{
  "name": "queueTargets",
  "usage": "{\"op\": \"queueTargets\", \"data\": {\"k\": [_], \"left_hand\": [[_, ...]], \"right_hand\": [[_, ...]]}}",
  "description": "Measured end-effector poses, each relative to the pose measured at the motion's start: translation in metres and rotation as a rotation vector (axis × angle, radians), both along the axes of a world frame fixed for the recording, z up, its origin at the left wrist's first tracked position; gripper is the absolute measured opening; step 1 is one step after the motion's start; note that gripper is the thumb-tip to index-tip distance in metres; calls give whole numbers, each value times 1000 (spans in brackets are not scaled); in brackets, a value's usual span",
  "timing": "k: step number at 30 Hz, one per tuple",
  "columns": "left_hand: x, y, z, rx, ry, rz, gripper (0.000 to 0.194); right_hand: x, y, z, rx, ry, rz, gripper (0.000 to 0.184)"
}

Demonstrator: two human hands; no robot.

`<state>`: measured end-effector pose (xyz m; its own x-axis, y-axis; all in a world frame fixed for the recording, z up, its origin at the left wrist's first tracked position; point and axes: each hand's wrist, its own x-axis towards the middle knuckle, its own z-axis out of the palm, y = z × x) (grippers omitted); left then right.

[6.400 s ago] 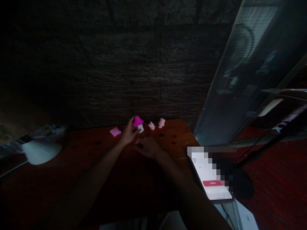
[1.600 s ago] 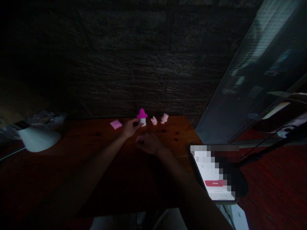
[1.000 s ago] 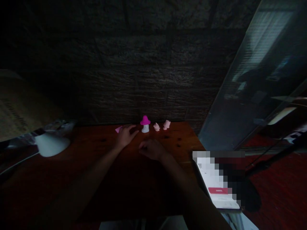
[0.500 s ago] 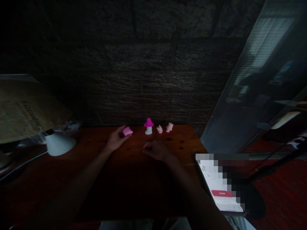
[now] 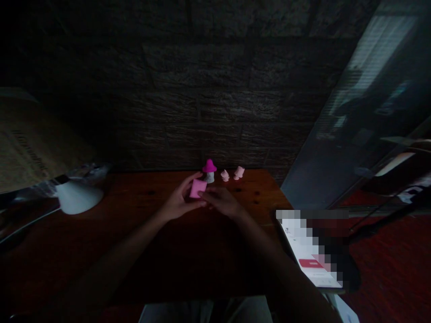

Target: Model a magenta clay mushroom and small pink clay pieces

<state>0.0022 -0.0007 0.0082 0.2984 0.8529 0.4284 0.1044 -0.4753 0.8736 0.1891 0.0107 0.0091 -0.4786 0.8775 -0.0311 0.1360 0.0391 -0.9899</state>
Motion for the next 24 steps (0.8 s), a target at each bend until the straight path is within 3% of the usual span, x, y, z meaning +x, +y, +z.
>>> {"op": "queueTargets", "data": {"k": [1,4,7,10,12,15,18,20,24], "left_hand": [[-2,3,-2,-118,-116,-47,83],[-8,10,-4,-377,-340,-38,61],[-7,8,-2,-512,-361,-134,44],[0,0,2,-647,-321,-293,46],[5,-3,3,-697,-314,-313,44],[5,0,5,-700,-400,-215,28],[-3,8,8,-668,-586,27,7],[-10,13,11,-667,-659,120,1],[-16,15,13,-694,-586,107,27]], "right_hand": [[0,0,0,6,-11,0,38],[-2,-3,0,15,-12,23,40],[-3,-7,3,6,36,96,41],[-4,-10,4,-27,71,198,42],[-4,-11,4,-45,71,208,41],[-5,-9,2,-55,24,139,39],[-6,-5,-1,-69,-62,53,33],[-7,-3,-4,-68,-104,12,29],[-8,-4,-7,-6,-164,31,28]]}}
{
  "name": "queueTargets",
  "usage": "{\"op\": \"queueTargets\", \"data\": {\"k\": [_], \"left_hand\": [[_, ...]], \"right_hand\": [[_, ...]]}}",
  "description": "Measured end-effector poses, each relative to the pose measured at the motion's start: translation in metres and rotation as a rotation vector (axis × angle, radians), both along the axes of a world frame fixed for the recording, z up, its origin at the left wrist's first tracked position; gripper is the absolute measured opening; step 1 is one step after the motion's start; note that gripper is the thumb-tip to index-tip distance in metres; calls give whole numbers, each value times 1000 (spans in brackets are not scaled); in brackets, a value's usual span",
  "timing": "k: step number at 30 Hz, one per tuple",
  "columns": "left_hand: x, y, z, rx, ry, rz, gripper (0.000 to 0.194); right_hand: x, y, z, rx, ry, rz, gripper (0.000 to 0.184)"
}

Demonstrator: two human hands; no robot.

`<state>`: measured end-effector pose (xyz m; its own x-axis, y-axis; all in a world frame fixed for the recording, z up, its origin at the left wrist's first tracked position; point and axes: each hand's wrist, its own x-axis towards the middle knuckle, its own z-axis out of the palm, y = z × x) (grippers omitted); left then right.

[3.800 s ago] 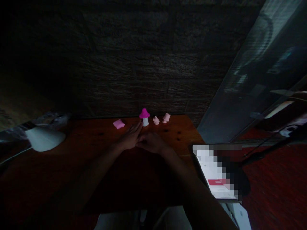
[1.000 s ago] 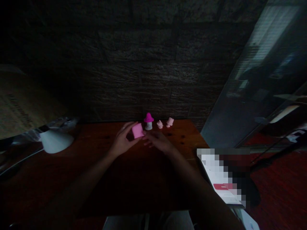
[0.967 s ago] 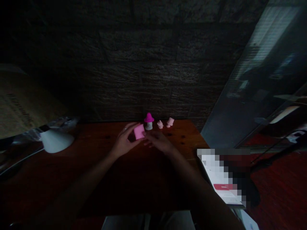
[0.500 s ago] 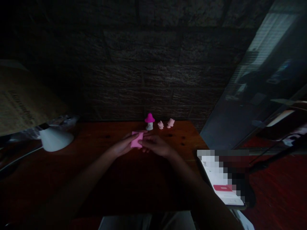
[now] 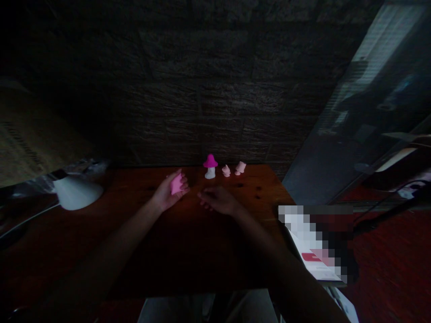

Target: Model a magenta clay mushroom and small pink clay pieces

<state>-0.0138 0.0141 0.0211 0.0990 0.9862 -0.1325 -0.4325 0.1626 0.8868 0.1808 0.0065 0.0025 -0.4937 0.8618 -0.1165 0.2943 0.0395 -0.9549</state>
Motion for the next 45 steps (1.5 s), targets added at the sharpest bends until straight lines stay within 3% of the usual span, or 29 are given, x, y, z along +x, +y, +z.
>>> {"op": "queueTargets", "data": {"k": [4,8,15,19,27,30,32,35,37,40,45], "left_hand": [[8,-4,-5,31,89,-79,44],[15,-10,-8,121,151,-181,48],[10,-17,4,164,127,-206,49],[1,-14,-1,143,101,-248,50],[0,-10,-7,50,62,-312,26],[-1,-11,-8,30,86,-299,28],[-4,-11,-10,38,139,-289,34],[-8,-11,-11,58,211,-303,47],[-8,-12,-10,75,246,-306,53],[-3,-12,-10,122,336,-236,52],[3,-9,-14,329,606,-98,40]], "right_hand": [[0,-3,1,29,-15,29,29],[0,-1,1,14,19,8,30],[-3,0,1,-7,6,-55,25],[-7,-1,1,23,-18,-60,21],[-12,-2,-3,239,-128,-23,21],[-14,-4,-4,361,-192,-39,20],[-14,-6,-3,455,-197,-100,26],[-14,-7,-2,588,-145,-185,56],[-13,-8,-3,640,-82,-183,66],[-14,-7,-8,602,10,-165,63],[-17,-2,-9,293,214,-181,39]]}}
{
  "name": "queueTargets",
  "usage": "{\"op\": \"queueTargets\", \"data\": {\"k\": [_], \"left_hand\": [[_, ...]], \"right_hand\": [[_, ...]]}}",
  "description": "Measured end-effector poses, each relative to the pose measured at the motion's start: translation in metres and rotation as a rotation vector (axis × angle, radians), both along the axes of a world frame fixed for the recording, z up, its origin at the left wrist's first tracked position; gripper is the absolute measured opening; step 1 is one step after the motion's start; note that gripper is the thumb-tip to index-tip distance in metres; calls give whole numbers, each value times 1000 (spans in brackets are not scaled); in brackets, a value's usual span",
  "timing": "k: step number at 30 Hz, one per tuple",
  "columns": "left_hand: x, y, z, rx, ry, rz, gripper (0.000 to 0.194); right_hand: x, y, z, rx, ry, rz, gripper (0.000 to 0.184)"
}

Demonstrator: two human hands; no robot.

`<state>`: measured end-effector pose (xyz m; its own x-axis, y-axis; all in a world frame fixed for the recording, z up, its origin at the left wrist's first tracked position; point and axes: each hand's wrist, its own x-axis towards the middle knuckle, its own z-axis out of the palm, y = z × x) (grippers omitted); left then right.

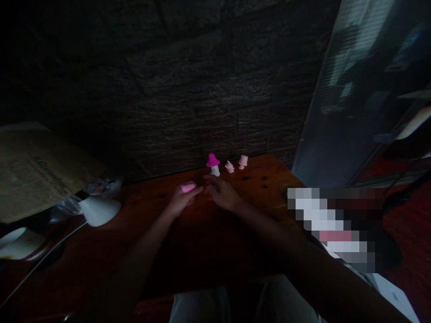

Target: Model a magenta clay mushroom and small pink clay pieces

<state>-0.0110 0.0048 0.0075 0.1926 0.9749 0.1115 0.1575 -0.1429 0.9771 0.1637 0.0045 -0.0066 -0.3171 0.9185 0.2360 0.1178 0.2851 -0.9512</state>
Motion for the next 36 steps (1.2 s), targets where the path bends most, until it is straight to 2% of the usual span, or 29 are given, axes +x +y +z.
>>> {"op": "queueTargets", "data": {"k": [2,5,8,13,18,21,23,27,32,36], "left_hand": [[2,0,-1,126,93,-25,30],[8,-2,-1,231,215,-70,19],[16,-5,-2,271,367,-12,15],[24,-9,-3,254,533,119,12],[23,-9,-3,194,508,165,12],[22,-9,-3,138,487,44,11],[22,-8,-3,121,480,15,13],[21,-5,-2,158,507,37,10],[21,-4,-2,230,579,30,10],[19,-4,-4,246,600,71,3]], "right_hand": [[0,-1,3,-43,54,15,35],[2,-6,7,52,18,38,41],[3,-11,8,203,-108,-24,41],[1,-13,4,227,-130,6,31],[-1,-15,5,252,-139,-22,30],[2,-15,9,260,-181,-49,33],[3,-15,12,253,-188,-71,35],[4,-14,13,205,-130,-17,39],[0,-12,3,125,-37,18,55],[2,-8,4,169,-108,38,40]]}}
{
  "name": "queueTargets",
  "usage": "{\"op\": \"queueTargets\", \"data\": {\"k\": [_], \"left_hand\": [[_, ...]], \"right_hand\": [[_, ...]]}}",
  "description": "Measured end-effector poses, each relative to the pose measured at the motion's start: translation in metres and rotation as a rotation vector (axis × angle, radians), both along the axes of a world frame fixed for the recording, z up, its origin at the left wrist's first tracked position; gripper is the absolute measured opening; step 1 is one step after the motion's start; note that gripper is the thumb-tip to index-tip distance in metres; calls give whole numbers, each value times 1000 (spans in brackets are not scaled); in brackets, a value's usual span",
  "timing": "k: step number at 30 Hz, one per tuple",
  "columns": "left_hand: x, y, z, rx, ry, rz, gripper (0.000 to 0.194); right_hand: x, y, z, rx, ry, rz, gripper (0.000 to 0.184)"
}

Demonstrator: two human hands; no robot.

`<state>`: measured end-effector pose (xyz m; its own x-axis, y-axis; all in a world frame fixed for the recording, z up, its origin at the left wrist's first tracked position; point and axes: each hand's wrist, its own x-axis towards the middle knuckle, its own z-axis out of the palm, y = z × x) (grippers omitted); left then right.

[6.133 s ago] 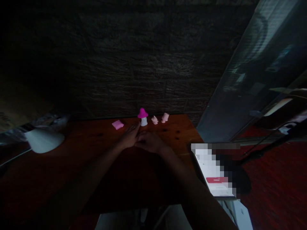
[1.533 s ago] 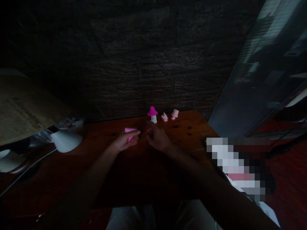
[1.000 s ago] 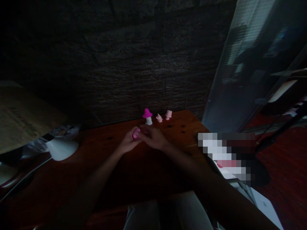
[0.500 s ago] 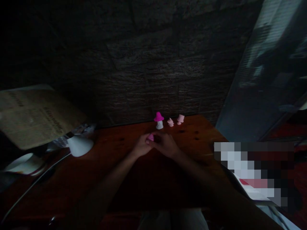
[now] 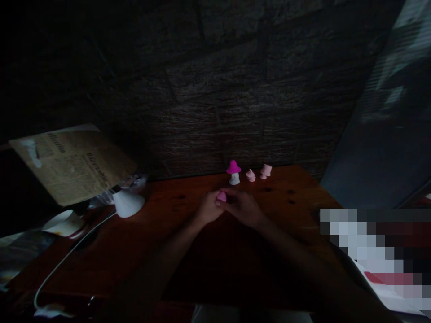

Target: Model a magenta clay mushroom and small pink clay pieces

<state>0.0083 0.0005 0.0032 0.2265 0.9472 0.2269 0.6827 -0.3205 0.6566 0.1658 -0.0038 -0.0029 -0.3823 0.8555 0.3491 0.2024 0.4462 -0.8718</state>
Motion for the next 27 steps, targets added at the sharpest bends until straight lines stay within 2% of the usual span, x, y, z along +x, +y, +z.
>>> {"op": "queueTargets", "data": {"k": [2,4,6,8,12,19,24,27], "left_hand": [[-3,1,-1,26,-23,3,10],[-6,2,-3,-5,-75,-80,18],[-7,3,-5,-60,-131,-180,17],[-7,4,-7,-74,-160,-207,14],[-4,3,-8,-55,-146,-182,8],[-4,0,-2,-79,16,-41,14],[-3,-1,0,-73,23,-3,17],[-1,-2,1,-51,-11,-19,10]], "right_hand": [[3,1,4,14,-38,-17,35],[7,2,7,-21,12,-19,37],[9,3,8,-56,52,-18,39],[9,3,8,-98,95,0,43],[8,2,8,-115,137,31,50],[3,-3,8,-47,99,25,41],[0,-2,5,-13,105,-20,42],[2,-1,6,-18,89,-23,38]]}}
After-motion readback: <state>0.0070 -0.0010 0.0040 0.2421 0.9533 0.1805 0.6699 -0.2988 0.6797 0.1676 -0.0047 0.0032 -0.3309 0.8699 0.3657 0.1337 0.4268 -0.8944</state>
